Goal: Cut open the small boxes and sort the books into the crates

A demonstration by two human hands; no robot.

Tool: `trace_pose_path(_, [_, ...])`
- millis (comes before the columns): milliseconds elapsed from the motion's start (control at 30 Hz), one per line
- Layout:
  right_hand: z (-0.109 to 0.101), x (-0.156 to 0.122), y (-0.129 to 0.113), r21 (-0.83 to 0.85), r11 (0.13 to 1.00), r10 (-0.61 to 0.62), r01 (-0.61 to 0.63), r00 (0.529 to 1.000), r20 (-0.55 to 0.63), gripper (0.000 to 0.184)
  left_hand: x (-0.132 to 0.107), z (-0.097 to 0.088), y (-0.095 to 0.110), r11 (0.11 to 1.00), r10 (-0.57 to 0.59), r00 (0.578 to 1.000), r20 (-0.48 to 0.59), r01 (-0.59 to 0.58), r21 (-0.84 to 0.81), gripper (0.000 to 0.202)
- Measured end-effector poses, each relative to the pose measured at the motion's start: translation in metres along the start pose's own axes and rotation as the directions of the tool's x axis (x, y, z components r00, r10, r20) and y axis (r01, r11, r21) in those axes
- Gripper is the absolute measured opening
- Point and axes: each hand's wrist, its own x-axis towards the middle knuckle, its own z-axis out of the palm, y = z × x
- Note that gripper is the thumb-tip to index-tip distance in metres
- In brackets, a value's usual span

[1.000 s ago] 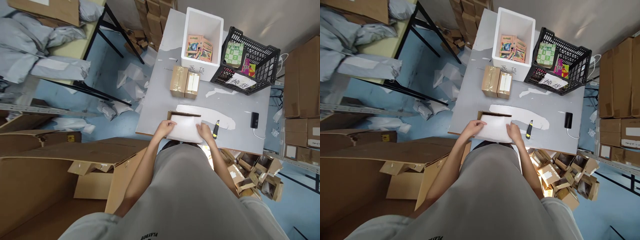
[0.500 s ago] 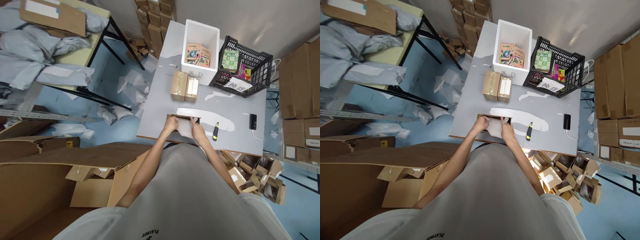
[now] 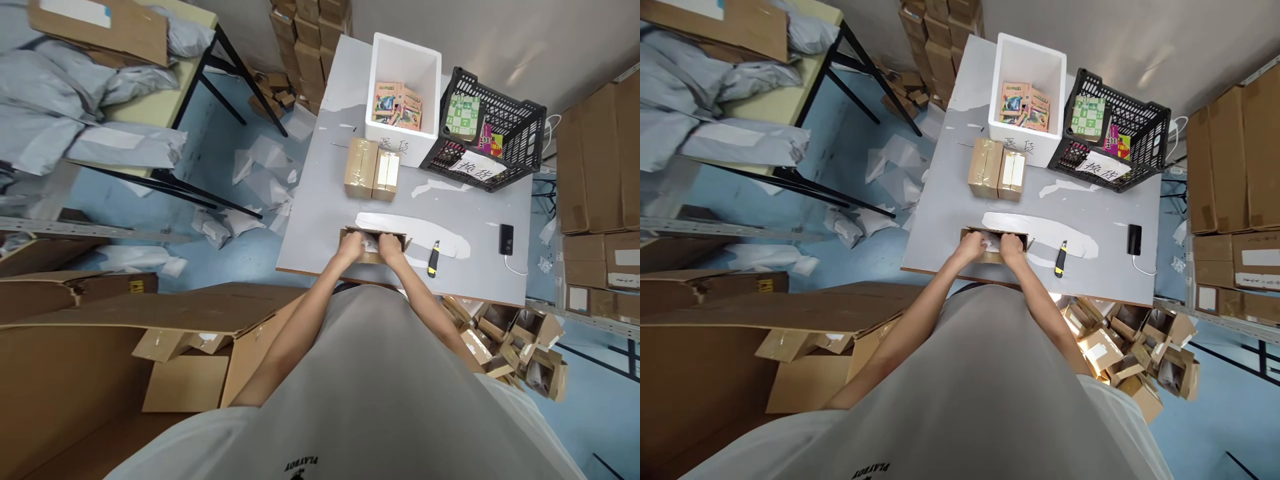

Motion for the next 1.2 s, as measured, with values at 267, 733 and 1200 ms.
trace_pose_path(267, [-0.002, -0.059, 0.044, 0.012, 0.998, -0.061, 0.063, 0.993, -0.097, 0.041, 0.003, -0.002, 0.004, 0.992, -0.084, 0.996, -0.019, 0.086, 0.088, 0.032])
trace_pose_path(733, [0.011, -0.055, 0.131, 0.803, 0.596, 0.264, -0.010, 0.947, -0.185, 0.057, -0.065, -0.029, -0.065, 0.931, -0.221, 0.832, -0.508, 0.026, -0.363, 0.044])
trace_pose_path(1200, [0.024, -0.056, 0.089, 0.409, 0.905, 0.101, 0.115, 0.876, -0.471, 0.065, -0.079, 0.010, -0.043, 0.941, 0.300, 0.888, -0.349, -0.335, -0.043, 0.035])
